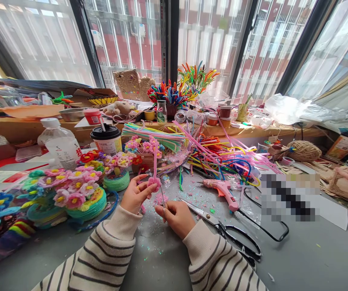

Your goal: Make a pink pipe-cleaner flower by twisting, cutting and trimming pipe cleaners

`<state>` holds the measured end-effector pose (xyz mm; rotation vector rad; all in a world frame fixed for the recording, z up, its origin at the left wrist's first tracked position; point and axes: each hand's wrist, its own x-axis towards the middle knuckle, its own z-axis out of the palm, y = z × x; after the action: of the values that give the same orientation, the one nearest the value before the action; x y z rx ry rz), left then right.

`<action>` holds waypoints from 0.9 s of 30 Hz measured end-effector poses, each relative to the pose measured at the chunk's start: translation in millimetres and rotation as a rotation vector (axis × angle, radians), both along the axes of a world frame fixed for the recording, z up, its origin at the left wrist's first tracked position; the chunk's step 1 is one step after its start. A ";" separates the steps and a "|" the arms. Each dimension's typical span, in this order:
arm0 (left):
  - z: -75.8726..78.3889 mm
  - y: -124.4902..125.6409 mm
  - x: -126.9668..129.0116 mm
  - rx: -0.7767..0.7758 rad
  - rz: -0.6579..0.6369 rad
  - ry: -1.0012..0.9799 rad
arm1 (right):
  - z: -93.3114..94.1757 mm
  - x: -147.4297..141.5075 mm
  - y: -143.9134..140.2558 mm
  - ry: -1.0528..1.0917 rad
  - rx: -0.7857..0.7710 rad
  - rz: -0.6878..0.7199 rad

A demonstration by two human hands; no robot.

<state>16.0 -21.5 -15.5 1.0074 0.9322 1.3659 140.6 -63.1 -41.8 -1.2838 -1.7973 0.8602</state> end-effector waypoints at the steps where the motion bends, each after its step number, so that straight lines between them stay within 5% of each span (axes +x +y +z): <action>1: 0.3 0.0 -0.2 -0.005 0.003 -0.001 | -0.1 0.0 0.0 0.002 0.009 -0.008; 27: -1.3 0.8 -0.5 -0.011 -0.072 0.069 | 1.3 0.5 -0.3 -0.030 0.045 -0.056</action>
<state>15.5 -20.8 -16.8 1.0753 0.9442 1.2717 141.2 -63.4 -40.5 -1.3182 -1.7851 0.7694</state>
